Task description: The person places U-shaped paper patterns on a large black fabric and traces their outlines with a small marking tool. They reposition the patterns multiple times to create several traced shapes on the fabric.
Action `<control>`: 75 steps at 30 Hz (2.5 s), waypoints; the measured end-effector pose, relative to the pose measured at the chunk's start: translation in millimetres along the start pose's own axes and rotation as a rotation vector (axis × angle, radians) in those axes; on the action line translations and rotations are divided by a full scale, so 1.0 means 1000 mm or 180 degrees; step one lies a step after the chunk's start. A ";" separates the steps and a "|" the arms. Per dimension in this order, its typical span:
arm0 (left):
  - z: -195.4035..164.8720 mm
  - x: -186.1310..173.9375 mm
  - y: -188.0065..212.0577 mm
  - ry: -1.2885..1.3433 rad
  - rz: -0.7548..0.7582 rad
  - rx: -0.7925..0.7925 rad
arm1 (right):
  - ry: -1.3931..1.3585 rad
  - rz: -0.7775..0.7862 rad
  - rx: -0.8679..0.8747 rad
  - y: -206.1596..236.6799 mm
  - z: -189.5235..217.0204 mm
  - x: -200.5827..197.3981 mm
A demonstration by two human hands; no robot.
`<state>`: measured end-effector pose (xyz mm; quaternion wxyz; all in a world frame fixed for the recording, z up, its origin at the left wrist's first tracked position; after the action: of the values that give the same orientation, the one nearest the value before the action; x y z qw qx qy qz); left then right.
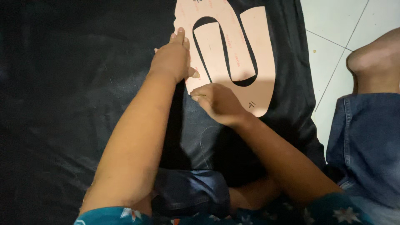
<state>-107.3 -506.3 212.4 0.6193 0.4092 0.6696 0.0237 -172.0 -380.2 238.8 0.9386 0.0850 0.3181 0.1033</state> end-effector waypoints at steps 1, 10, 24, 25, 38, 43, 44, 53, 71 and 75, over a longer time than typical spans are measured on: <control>0.000 0.001 0.001 0.0005 0.0007 -0.0010 | 0.0081 -0.0152 -0.0163 0.001 0.005 -0.005; 0.006 -0.002 0.002 0.0163 -0.0083 -0.0038 | 0.0276 -0.0205 -0.0238 -0.007 0.014 0.000; 0.007 -0.003 0.005 0.0276 -0.0034 -0.0078 | 0.0290 -0.0252 -0.0439 -0.012 0.028 -0.002; 0.007 -0.003 0.005 0.0279 -0.0020 -0.0080 | 0.0193 -0.0501 -0.0282 -0.010 0.022 -0.017; 0.004 -0.001 0.003 0.0001 0.0022 -0.0044 | -0.0082 -0.0772 0.0258 0.005 0.005 -0.058; 0.003 -0.002 0.003 -0.0041 0.0023 -0.0009 | 0.0502 -0.0576 0.0217 0.003 0.001 -0.051; 0.003 -0.002 0.003 -0.0040 0.0037 -0.0026 | 0.0504 -0.0485 0.0349 0.004 -0.004 -0.049; 0.003 -0.002 0.005 -0.0041 0.0049 -0.0031 | 0.0328 -0.0387 0.0589 0.010 -0.011 -0.049; 0.000 -0.001 0.008 0.0226 -0.0120 0.0012 | 0.0222 -0.0463 0.0158 0.008 -0.024 -0.001; -0.007 -0.007 0.029 0.0405 -0.0634 0.0103 | 0.1413 -0.1322 -0.0242 0.034 -0.040 -0.058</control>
<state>-99.1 -487.8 235.5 0.5681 0.3483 0.7453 -0.0228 -246.3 -357.7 249.2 0.8497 -0.0417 0.5219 -0.0630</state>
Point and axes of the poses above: each hand's wrist, its own y-axis away from the middle knuckle, its own x-axis out of the palm, z = x × y, the point moved 10 cm from there along -y, towards the middle knuckle, and after that the axes turned 4 degrees about x, right-handed, at the moved point
